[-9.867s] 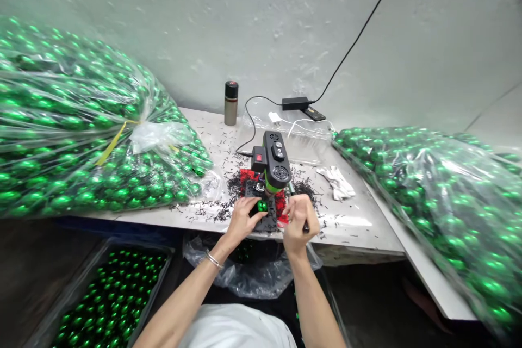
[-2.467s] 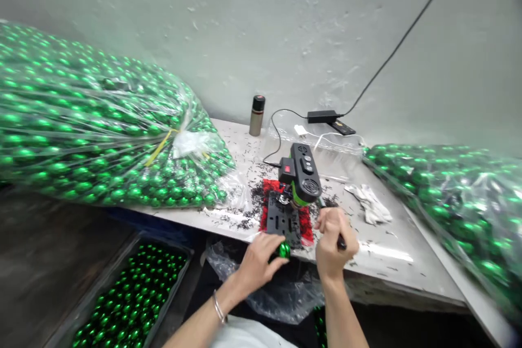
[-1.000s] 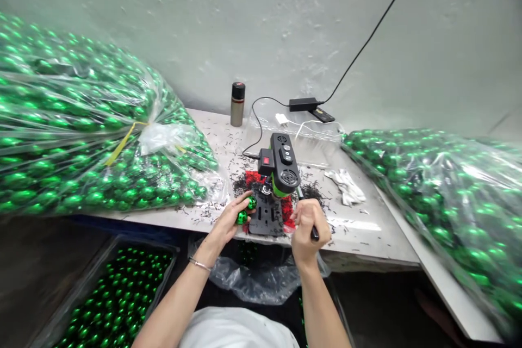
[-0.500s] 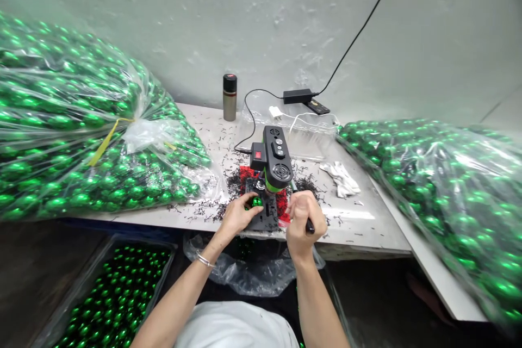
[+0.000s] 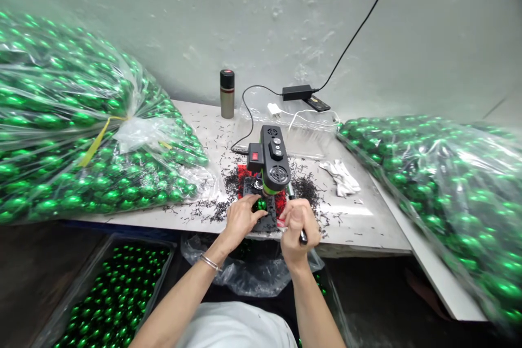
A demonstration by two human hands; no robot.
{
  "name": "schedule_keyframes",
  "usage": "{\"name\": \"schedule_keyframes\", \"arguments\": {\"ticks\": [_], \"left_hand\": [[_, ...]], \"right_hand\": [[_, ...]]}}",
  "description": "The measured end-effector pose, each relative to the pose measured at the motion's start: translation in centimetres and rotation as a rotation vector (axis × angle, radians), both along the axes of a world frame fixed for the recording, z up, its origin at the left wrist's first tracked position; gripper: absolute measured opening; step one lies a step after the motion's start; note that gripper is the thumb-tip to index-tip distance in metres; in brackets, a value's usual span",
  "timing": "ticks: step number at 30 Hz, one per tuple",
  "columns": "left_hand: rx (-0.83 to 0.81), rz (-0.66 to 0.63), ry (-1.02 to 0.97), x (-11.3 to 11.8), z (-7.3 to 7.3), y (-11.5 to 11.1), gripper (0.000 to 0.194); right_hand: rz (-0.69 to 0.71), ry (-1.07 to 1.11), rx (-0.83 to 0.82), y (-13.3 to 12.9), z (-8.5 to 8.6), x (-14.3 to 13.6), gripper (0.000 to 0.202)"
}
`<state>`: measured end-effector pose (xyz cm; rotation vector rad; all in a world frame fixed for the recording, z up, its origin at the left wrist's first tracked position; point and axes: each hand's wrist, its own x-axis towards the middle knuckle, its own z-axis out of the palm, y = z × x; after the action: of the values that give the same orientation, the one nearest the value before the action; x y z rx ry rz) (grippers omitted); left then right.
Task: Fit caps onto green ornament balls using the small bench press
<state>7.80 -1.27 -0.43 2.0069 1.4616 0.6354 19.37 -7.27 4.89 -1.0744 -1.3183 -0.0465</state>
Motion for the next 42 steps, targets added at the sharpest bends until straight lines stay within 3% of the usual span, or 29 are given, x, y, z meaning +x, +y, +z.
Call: {"name": "schedule_keyframes", "arguments": {"ticks": [10, 14, 21, 27, 31, 35, 37, 40, 42], "left_hand": [[-0.010, -0.001, 0.046, 0.1, 0.3, 0.0, 0.038], [-0.038, 0.008, 0.047, 0.2, 0.3, 0.0, 0.039], [-0.050, 0.002, 0.041, 0.1, 0.4, 0.1, 0.034], [-0.050, 0.013, 0.061, 0.2, 0.4, 0.2, 0.037], [-0.038, 0.013, 0.021, 0.0, 0.5, 0.2, 0.039], [-0.096, 0.056, -0.195, -1.5, 0.1, -1.3, 0.040], [-0.243, 0.042, -0.340, -2.5, -0.7, -2.9, 0.041], [-0.622, 0.007, -0.534, -3.6, -2.7, -5.8, 0.049], [-0.854, 0.111, -0.674, -3.9, -4.2, -7.4, 0.056]], "right_hand": [[0.009, -0.127, 0.078, 0.3, -6.4, 0.9, 0.030], [-0.007, -0.100, 0.111, 0.7, -7.4, 0.6, 0.032], [0.025, -0.092, 0.124, 1.0, -7.6, 0.7, 0.032], [0.046, -0.232, 0.117, 0.7, -6.3, 1.0, 0.030], [0.030, -0.102, 0.082, 0.3, -2.5, 0.6, 0.032], [0.055, 0.021, -0.041, 0.2, 1.6, 0.3, 0.031], [0.056, 0.033, -0.042, 0.3, 2.3, 0.1, 0.032], [0.038, 0.043, 0.003, 0.5, 1.8, -0.2, 0.034], [0.027, 0.051, 0.020, 0.6, 1.0, -0.4, 0.032]]}}
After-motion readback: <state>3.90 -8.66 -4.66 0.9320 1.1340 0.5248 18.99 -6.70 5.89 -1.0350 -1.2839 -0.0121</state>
